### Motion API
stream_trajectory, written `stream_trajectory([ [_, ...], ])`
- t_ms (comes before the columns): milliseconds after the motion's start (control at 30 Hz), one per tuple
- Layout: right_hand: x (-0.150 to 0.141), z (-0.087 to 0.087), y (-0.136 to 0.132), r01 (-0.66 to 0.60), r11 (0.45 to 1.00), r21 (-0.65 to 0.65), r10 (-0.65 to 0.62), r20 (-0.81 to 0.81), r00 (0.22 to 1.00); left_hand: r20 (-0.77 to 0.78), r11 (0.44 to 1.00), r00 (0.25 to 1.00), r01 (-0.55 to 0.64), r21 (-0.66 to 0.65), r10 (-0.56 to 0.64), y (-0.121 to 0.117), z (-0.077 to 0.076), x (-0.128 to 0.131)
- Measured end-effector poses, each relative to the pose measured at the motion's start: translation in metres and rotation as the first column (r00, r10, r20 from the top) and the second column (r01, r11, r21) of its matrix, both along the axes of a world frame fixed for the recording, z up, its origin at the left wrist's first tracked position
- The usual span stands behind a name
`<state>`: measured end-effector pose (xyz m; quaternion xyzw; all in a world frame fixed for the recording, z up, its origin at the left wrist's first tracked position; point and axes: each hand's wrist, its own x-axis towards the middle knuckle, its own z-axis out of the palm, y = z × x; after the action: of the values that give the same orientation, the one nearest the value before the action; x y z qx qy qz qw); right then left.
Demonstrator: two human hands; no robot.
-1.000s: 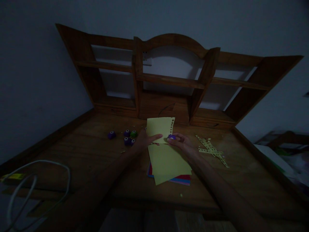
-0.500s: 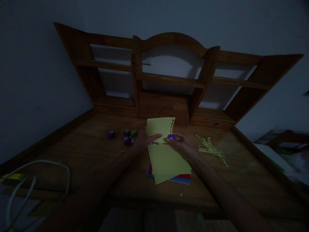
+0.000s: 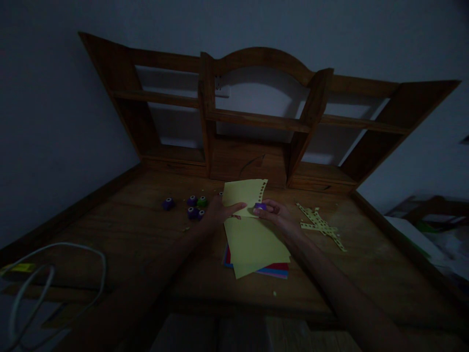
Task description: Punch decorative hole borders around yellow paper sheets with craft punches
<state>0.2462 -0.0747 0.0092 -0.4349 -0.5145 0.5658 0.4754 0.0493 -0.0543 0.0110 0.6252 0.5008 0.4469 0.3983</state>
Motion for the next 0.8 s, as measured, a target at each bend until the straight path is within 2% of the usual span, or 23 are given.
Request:
stream_trajectory([
  [233,0.0001,-0.0043,0.0023,-0.006,1.0,-0.019,0.005,-0.045,0.999,-0.008,1.0,1.0,0.013,-0.002,-0.013,-0.0017,0.0035,0.0008],
  [400,-0.001,-0.0017,0.0015,0.003,1.0,-0.002,-0.003,-0.036,0.999,0.048,1.0,0.999,0.01,-0.016,-0.009,-0.0026,0.0044,0.0013],
  [800,0.002,-0.0003,0.0008,0.089,0.996,-0.002,-0.089,0.011,0.996,0.097,0.999,0.994,0.047,-0.024,-0.044,-0.0044,0.0011,0.0057],
])
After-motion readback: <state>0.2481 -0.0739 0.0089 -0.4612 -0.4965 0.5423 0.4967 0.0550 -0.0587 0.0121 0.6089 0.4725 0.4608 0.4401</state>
